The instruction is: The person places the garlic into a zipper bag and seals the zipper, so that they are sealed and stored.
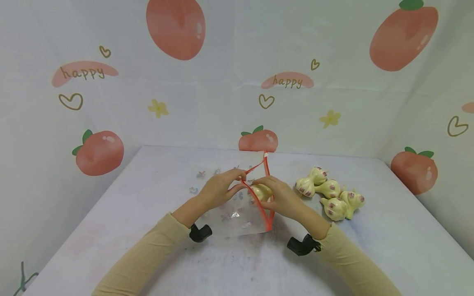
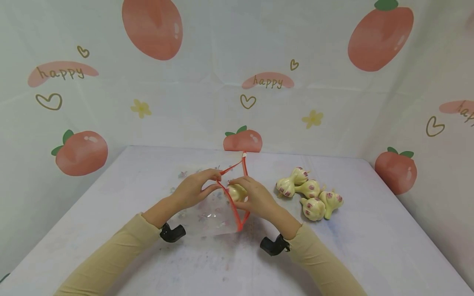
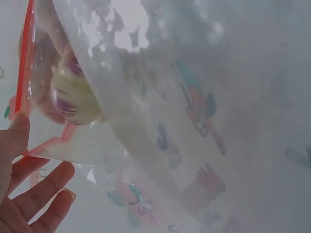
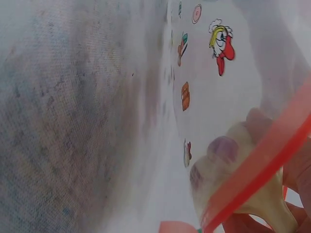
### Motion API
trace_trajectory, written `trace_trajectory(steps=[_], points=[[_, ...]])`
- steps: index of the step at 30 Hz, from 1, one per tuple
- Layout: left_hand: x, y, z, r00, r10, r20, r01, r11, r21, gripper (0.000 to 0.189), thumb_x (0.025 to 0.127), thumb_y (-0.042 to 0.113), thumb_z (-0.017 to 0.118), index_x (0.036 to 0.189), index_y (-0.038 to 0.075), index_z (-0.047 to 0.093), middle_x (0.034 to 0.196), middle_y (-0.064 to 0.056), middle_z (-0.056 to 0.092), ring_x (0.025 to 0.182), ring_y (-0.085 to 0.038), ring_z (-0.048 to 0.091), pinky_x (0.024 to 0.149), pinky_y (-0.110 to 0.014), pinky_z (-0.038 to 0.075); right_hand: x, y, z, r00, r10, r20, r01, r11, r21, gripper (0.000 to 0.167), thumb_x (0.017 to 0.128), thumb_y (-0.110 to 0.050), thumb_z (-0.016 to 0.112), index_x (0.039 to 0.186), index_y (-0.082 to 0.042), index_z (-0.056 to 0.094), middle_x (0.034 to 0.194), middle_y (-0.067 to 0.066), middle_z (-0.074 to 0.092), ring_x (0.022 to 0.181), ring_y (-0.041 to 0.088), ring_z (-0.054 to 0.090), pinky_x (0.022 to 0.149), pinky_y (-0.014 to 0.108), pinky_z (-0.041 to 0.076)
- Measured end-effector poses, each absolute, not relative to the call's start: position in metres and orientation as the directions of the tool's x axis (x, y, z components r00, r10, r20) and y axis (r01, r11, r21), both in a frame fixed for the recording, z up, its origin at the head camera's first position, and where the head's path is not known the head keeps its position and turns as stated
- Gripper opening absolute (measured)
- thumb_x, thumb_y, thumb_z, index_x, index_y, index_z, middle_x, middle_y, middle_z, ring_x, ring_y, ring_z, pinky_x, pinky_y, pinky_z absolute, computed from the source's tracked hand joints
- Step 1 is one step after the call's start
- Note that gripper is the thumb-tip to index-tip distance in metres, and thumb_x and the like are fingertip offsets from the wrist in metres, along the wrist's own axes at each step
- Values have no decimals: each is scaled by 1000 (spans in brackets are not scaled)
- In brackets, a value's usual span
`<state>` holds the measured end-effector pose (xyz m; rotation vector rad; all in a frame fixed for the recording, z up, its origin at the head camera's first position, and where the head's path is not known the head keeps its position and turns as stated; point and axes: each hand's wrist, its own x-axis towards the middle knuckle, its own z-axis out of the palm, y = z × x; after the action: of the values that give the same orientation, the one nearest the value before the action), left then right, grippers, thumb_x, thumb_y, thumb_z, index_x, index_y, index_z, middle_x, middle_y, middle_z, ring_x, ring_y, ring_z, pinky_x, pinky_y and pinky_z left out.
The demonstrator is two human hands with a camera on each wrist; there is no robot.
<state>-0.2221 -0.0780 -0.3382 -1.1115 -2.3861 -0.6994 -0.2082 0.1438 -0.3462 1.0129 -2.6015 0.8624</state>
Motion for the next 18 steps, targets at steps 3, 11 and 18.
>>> trace_trajectory(steps=[3,11,18], points=[[-221,-78,-336,-599,571,561,787,548,283,18,87,16,66,101,10,55,108,-5,66,93,-18,69,69,-28,53,-209,144,-347,-720,-555,417,-694,576,-431,52,72,-17,81,117,-5,60,112,6,64,100,20,60,84,36,52],[-221,-79,-330,-591,545,595,791,536,294,21,85,11,67,102,6,55,102,-6,66,92,-21,69,70,-32,54,-209,144,-348,-716,-558,419,-698,584,-416,53,72,-20,80,117,-3,59,113,9,65,105,25,61,89,42,51],[-223,-82,-327,-572,523,632,797,536,278,20,86,11,67,101,7,55,105,-8,66,91,-23,69,66,-32,54,-208,144,-348,-743,-546,387,-669,613,-420,52,73,-21,80,117,-2,59,114,12,65,107,27,61,91,43,50]])
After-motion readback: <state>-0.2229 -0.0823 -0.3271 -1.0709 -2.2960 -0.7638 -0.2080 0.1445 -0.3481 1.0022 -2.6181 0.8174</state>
